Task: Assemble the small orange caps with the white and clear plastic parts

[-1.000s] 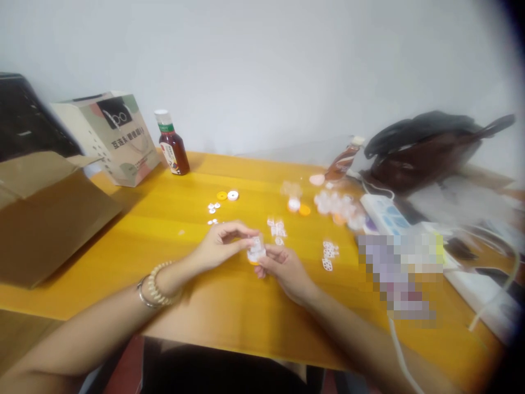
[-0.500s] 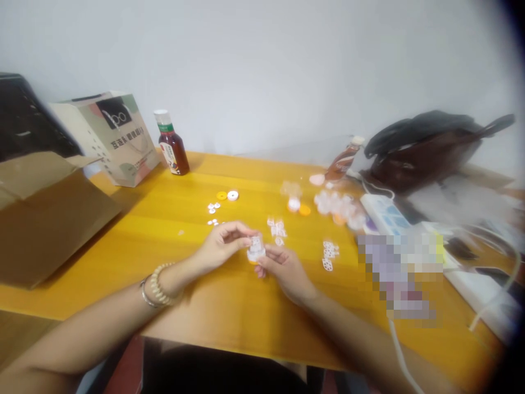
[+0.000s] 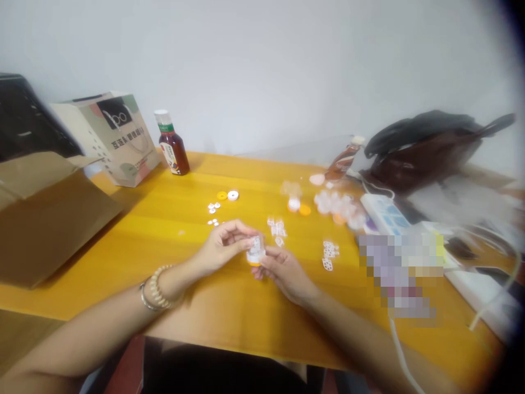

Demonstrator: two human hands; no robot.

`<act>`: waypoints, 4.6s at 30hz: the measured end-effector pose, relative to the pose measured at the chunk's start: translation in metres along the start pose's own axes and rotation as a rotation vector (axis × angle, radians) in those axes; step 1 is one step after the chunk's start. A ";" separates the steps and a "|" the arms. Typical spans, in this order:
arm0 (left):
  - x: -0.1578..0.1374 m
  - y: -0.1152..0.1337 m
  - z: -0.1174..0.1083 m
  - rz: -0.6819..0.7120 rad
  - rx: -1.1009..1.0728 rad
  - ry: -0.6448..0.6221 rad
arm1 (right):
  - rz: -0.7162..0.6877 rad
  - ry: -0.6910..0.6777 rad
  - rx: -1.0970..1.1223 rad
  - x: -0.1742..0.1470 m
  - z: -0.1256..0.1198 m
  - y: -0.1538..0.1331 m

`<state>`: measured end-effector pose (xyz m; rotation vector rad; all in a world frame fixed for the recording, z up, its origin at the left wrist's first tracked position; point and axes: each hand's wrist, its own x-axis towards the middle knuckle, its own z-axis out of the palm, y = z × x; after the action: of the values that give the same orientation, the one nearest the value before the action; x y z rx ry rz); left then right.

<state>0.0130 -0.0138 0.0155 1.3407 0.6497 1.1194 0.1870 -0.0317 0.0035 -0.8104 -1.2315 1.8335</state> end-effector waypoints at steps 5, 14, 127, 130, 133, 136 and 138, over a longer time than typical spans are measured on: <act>-0.002 -0.005 0.009 0.158 0.087 0.123 | -0.089 0.074 -0.118 -0.001 0.002 0.000; 0.002 -0.001 -0.003 -0.039 -0.071 -0.139 | -0.077 0.005 -0.049 0.002 -0.002 0.004; 0.005 0.014 -0.020 0.084 0.585 -0.147 | -0.183 0.198 -0.141 0.003 0.002 0.007; 0.005 0.015 -0.019 0.067 0.624 -0.095 | -0.213 0.198 -0.160 0.002 0.005 0.010; 0.003 0.018 -0.015 0.057 0.673 -0.063 | -0.246 0.213 -0.185 0.002 0.005 0.014; 0.001 0.019 -0.012 0.036 0.715 -0.043 | -0.314 0.244 -0.269 0.001 0.003 0.018; 0.000 0.017 -0.011 0.018 0.755 -0.027 | -0.372 0.260 -0.352 0.001 0.002 0.020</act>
<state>-0.0008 -0.0112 0.0302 1.9907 1.1057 0.8914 0.1798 -0.0364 -0.0149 -0.9045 -1.4404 1.1932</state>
